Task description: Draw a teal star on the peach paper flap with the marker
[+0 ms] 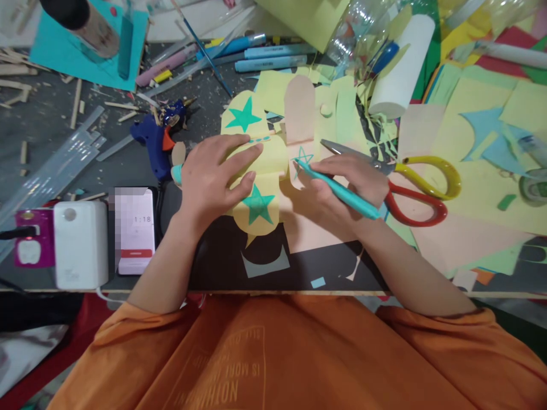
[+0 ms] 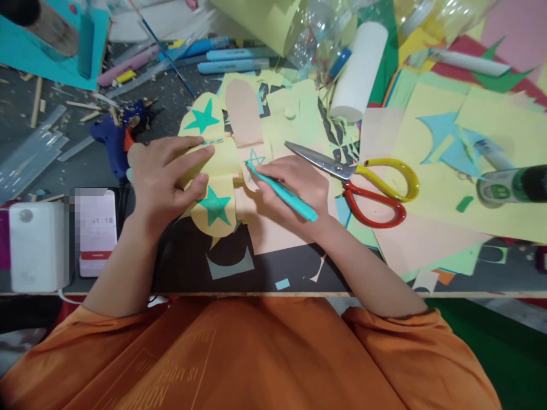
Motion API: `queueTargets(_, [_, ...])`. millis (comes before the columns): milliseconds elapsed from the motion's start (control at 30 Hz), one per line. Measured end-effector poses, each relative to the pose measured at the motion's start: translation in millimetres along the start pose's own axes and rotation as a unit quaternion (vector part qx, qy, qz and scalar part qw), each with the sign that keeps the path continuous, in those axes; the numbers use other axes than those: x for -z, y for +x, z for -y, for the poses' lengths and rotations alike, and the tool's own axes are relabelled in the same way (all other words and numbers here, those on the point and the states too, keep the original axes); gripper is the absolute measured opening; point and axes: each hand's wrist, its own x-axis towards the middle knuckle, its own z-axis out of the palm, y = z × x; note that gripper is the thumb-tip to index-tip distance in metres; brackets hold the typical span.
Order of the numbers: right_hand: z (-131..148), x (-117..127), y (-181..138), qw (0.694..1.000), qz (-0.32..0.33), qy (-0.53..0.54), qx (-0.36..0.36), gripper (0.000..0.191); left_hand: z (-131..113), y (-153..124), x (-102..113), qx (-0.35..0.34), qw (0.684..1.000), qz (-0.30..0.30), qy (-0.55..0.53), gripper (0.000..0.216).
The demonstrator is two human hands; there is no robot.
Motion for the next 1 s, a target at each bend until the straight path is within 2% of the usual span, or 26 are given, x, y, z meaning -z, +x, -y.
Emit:
queueTargets(100, [6,-1,5,0.998,-0.033,-0.032,0.046,0.017,-1,0,1,-0.014,1.000,-0.013,0.020,0.043])
queueTargets(300, [4,-3,6,0.999,-0.020,0.003,0.038,0.020,-2,0,1,-0.016,1.000,-0.017,0.020,0.041])
queueTargets(433, [-1,-3,4,1.000,0.011,0.014,0.006,0.031,0,-1,0,-0.012,1.000,-0.010,0.012,0.043])
queueTargets(533, [-5,-3,2,1.000,0.004,0.008,-0.007,0.038,0,-1,0,-0.009,1.000,-0.010,0.023,0.043])
queueTargets(767, [-15,-1,4,0.999,0.009,0.014,-0.041,0.041,1,-1,-1,-0.022,0.999,-0.015,0.019,0.043])
queueTargets(1000, [-12,-2,6,0.998,-0.015,-0.057,-0.024,0.050,-1,0,0,-0.006,1.000,-0.012,0.016,0.040])
